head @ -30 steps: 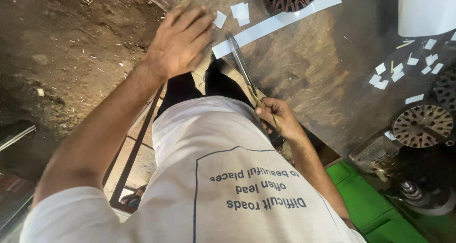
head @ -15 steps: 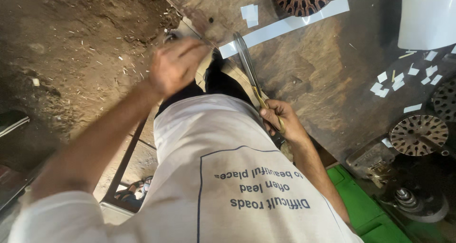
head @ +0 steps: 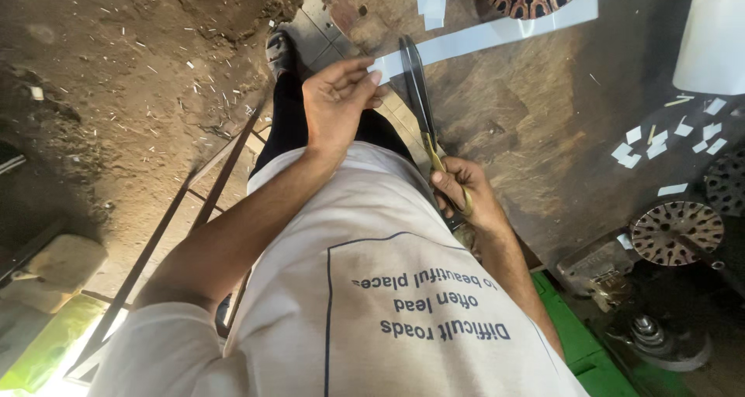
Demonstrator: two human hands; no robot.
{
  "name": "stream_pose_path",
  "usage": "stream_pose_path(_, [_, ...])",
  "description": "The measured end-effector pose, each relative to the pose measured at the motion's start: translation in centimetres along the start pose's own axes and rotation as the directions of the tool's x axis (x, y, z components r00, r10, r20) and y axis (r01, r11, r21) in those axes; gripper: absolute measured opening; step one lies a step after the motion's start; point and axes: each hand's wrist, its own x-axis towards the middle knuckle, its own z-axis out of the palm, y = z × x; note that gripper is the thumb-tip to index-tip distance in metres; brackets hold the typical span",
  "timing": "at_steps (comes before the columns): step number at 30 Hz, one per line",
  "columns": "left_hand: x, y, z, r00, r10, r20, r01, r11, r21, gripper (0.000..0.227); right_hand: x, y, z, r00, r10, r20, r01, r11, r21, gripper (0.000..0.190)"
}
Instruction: The person uses scissors to cut small rectangular pieces from a white plastic sheet. They also handle a metal gear-like object, placing small cut pieces into its slots. The person retrieves a roll of white plastic, cuts a strip from it, and continues cutting it into smaller pieces.
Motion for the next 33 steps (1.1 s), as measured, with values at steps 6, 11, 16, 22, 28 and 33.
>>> stream_pose_path(6, [0.7,-0.8,0.3,0.994,0.111,0.012,-0.111,0.994,-0.007,0.024,0.0,-0.2,0.2,1.0,-0.026,0.003,0.026,0.999,-0.048,0.034])
stream_pose_path(11, [0.8,-1.4,0.2,0.983,0.183,0.0,-0.183,0.983,-0.017,0.019,-0.1,-0.3,0.4,1.0,-0.014,-0.001,0.014,1.0,-0.027,0.034])
stream_pose_path(16, [0.9,-1.2,0.1,0.988,0.157,-0.009,-0.156,0.987,0.026,0.019,-0.1,-0.5,0.4,1.0,-0.013,0.003,0.013,1.0,-0.025,0.034])
stream_pose_path(22, [0.9,-1.1,0.0,0.985,0.175,0.0,-0.174,0.983,0.065,0.018,-0.1,-0.4,0.4,1.0,-0.014,-0.005,0.014,0.999,-0.032,0.034])
stream_pose_path(28, [1.1,-1.1,-0.1,0.981,0.196,-0.002,-0.194,0.975,0.106,0.015,0.0,0.5,0.1,0.999,-0.031,-0.018,0.03,0.999,-0.04,0.034])
stream_pose_path(33, [0.9,-0.7,0.1,0.99,0.144,-0.01,-0.142,0.986,0.084,0.013,-0.1,2.3,-1.1,0.994,-0.112,0.012,0.112,0.994,-0.017,0.039])
